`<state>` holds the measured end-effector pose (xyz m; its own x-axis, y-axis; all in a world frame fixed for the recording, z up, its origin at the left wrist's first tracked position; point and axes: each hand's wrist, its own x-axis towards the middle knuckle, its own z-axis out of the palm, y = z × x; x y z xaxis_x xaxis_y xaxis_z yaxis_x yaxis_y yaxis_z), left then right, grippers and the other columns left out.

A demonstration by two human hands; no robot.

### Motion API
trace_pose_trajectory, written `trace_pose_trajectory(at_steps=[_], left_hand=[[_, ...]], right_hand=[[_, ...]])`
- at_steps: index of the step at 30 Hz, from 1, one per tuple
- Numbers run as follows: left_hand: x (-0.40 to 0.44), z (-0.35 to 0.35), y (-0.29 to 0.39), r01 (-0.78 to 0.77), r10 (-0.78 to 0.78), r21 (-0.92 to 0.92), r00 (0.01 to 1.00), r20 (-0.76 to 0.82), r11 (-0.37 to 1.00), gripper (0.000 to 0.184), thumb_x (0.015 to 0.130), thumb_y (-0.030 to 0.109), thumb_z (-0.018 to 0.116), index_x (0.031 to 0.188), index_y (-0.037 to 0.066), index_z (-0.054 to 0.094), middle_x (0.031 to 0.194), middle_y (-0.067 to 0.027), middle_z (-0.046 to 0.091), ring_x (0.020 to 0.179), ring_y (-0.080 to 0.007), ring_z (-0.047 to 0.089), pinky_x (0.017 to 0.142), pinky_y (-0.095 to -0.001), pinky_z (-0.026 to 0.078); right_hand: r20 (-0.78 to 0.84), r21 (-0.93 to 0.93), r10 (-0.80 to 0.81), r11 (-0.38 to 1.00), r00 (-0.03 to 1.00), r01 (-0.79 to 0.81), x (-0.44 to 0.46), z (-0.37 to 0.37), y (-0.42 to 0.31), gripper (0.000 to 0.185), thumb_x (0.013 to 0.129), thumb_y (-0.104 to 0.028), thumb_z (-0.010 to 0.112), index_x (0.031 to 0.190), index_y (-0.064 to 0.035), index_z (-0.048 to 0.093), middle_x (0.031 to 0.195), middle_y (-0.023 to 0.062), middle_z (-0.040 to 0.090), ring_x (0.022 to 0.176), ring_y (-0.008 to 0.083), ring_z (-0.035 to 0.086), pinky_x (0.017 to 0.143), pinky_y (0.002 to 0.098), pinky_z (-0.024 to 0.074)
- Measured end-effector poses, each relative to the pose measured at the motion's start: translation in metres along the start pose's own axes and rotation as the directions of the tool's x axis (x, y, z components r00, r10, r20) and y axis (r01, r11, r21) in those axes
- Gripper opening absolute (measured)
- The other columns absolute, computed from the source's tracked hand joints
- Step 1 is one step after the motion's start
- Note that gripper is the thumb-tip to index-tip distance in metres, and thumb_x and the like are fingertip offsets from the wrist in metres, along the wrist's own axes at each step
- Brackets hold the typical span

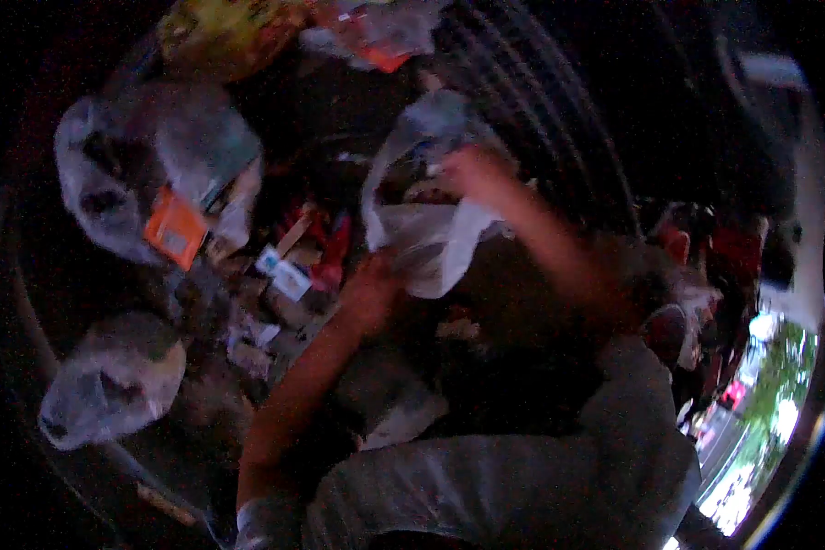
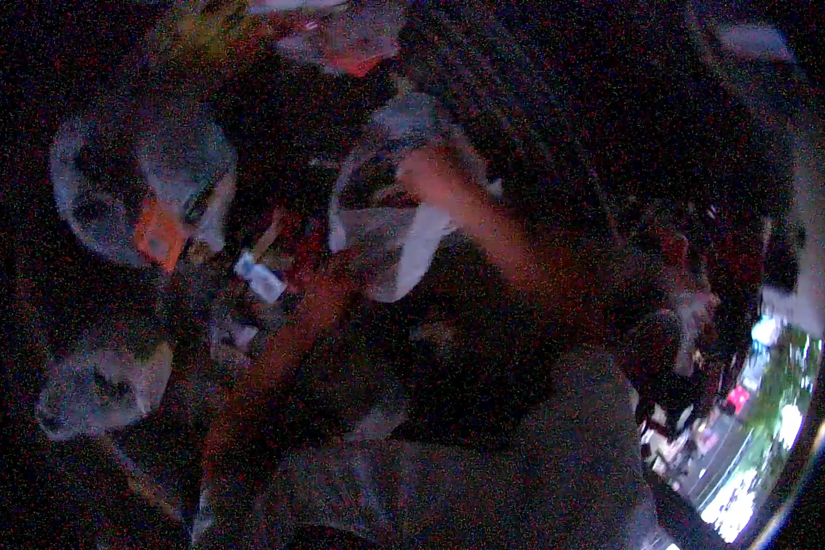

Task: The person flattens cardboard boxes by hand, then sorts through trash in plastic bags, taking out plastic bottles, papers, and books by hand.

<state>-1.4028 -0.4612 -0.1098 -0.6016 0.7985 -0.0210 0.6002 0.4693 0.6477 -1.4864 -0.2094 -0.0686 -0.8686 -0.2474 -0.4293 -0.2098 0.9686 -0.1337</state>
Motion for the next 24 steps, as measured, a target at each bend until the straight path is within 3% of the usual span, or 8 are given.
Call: trace_pose_trajectory(at_steps=[4, 9, 13, 16, 18, 21, 22, 24], left_hand=[[0.008, -0.024, 0.010, -0.013, 0.016, -0.049, 0.998, 0.059, 0.999, 0.024, 0.064, 0.013, 0.058, 0.087, 0.008, 0.056, 0.115, -0.0161, 0.040, 0.103, -0.0340, 0.042, 0.075, -0.0396, 0.043], [0.003, -0.033, 0.020, 0.077, -0.090, 0.099, 0.987, 0.135, 0.992, 0.019, 0.063, 0.013, 0.058, 0.081, 0.007, 0.057, 0.111, -0.0150, 0.045, 0.097, -0.0315, 0.046, 0.073, -0.0391, 0.044], [-0.009, -0.031, 0.014, -0.003, -0.002, 0.062, 0.997, 0.072, 0.998, 0.018, 0.063, 0.015, 0.059, 0.079, 0.007, 0.058, 0.108, -0.0136, 0.047, 0.092, -0.0311, 0.049, 0.072, -0.0392, 0.044], [-0.011, -0.041, 0.022, 0.000, -0.008, 0.059, 0.992, 0.128, 0.998, 0.018, 0.063, 0.016, 0.060, 0.079, 0.007, 0.058, 0.106, -0.0124, 0.048, 0.090, -0.0308, 0.050, 0.071, -0.0382, 0.045], [-0.015, -0.046, 0.025, 0.018, -0.032, 0.082, 0.984, 0.173, 0.996, 0.018, 0.064, 0.017, 0.059, 0.078, 0.007, 0.058, 0.104, -0.0122, 0.049, 0.089, -0.0305, 0.051, 0.071, -0.0376, 0.045], [-0.021, -0.046, 0.021, -0.028, -0.002, 0.163, 0.983, 0.184, 0.986, 0.014, 0.066, 0.017, 0.057, 0.076, 0.007, 0.058, 0.100, -0.0126, 0.049, 0.086, -0.0300, 0.052, 0.070, -0.0373, 0.045], [-0.022, -0.047, 0.021, -0.043, 0.007, 0.191, 0.982, 0.188, 0.981, 0.013, 0.067, 0.016, 0.055, 0.075, 0.007, 0.058, 0.098, -0.0127, 0.050, 0.085, -0.0297, 0.052, 0.068, -0.0374, 0.046], [-0.020, -0.046, 0.015, -0.089, 0.044, 0.254, 0.983, 0.177, 0.963, 0.011, 0.068, 0.016, 0.053, 0.072, 0.007, 0.058, 0.093, -0.0128, 0.052, 0.081, -0.0290, 0.053, 0.064, -0.0375, 0.046]], right_hand=[[0.154, -0.044, 0.184, 0.983, 0.971, -0.180, 0.014, 0.038, -0.034, 0.027, 0.068, -0.016, 0.052, 0.095, -0.0121, 0.054, 0.100, 0.0100, 0.051, 0.095, 0.0318, 0.048, 0.075, 0.0487, 0.0398], [0.159, -0.061, 0.183, 0.983, 0.970, -0.175, 0.015, 0.057, -0.032, 0.027, 0.071, -0.017, 0.052, 0.097, -0.0109, 0.051, 0.099, 0.0096, 0.049, 0.095, 0.0288, 0.047, 0.075, 0.0457, 0.0399], [-0.005, 0.011, 0.090, 0.996, 0.996, -0.090, 0.003, 0.068, -0.020, 0.028, 0.072, -0.019, 0.053, 0.098, -0.0099, 0.049, 0.099, 0.0093, 0.048, 0.095, 0.0264, 0.047, 0.076, 0.0432, 0.0399], [-0.349, 0.258, -0.006, 0.961, 0.937, 0.102, -0.020, 0.041, 0.003, 0.028, 0.074, -0.020, 0.053, 0.099, -0.0092, 0.047, 0.099, 0.0090, 0.047, 0.095, 0.0247, 0.047, 0.076, 0.0414, 0.0399], [-0.490, 0.547, 0.039, 0.792, 0.871, 0.272, -0.043, -0.013, 0.002, 0.029, 0.074, -0.021, 0.054, 0.099, -0.0085, 0.045, 0.097, 0.0090, 0.047, 0.093, 0.0236, 0.047, 0.075, 0.0397, 0.0402], [-0.300, 0.903, 0.227, 0.382, 0.927, 0.199, -0.088, -0.076, -0.014, 0.030, 0.080, -0.024, 0.051, 0.100, -0.0045, 0.043, 0.094, 0.0089, 0.051, 0.081, 0.0185, 0.052, 0.066, 0.0320, 0.0436], [-0.245, 0.960, 0.254, 0.198, 0.936, 0.197, -0.102, -0.086, -0.020, 0.029, 0.081, -0.024, 0.049, 0.101, -0.0038, 0.043, 0.094, 0.0089, 0.051, 0.079, 0.0172, 0.052, 0.064, 0.0301, 0.0444], [-0.315, 0.948, 0.317, 0.153, 0.895, 0.279, -0.137, -0.101, -0.029, 0.032, 0.083, -0.022, 0.047, 0.106, -0.0019, 0.040, 0.098, 0.0092, 0.050, 0.079, 0.0152, 0.052, 0.061, 0.0276, 0.0450]])
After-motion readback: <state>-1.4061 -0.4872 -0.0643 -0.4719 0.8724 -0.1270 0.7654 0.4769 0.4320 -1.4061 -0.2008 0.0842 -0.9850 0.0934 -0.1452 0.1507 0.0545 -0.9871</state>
